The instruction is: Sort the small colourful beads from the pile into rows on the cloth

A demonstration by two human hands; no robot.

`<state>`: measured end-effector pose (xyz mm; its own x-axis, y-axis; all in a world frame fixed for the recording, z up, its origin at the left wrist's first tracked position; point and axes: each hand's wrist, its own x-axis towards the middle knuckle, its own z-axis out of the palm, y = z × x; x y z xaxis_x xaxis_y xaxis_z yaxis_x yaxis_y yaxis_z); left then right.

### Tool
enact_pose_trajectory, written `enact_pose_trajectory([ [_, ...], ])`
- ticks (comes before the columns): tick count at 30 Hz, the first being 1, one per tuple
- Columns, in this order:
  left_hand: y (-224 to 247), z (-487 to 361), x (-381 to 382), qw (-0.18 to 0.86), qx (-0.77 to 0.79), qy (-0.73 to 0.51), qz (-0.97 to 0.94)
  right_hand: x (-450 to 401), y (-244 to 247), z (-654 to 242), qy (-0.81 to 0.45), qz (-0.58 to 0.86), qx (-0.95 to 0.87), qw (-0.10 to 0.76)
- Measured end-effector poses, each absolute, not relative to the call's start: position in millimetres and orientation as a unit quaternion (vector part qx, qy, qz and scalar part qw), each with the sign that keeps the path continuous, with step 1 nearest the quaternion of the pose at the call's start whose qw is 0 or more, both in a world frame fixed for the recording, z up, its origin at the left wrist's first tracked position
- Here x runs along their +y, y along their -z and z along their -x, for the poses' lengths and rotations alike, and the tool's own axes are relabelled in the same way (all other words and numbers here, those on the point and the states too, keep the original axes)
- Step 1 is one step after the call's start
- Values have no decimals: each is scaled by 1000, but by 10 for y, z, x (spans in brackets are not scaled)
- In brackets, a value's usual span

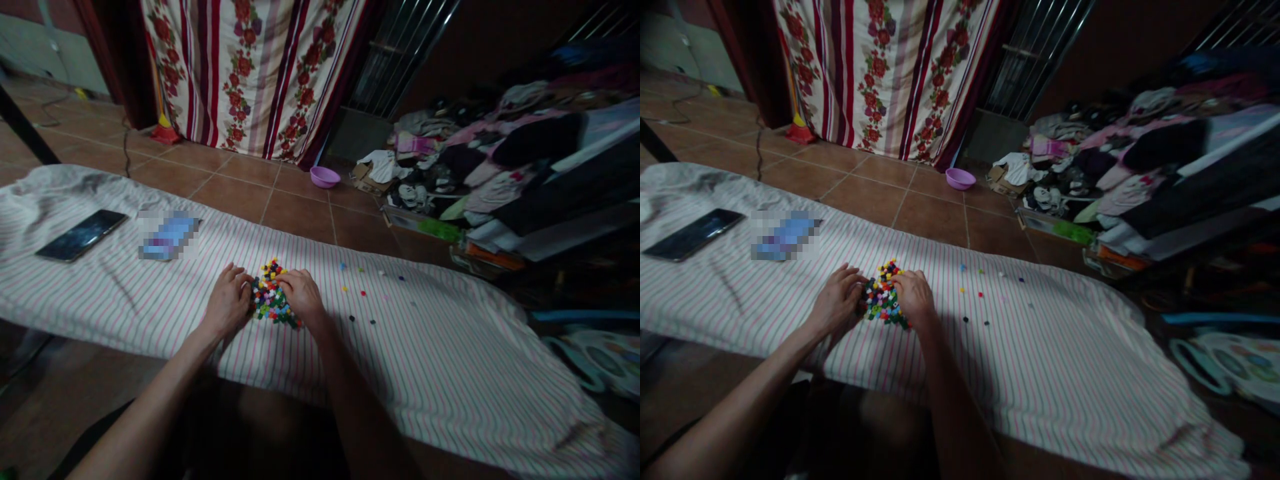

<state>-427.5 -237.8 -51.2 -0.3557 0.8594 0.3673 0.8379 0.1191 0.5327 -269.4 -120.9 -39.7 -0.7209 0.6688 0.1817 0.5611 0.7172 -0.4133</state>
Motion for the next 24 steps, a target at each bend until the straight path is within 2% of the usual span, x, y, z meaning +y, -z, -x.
enact_pose_trajectory([
  [24,644,4202,-2330,-25,720,-324,-613,-1250,522,2795,-139,350,-907,189],
])
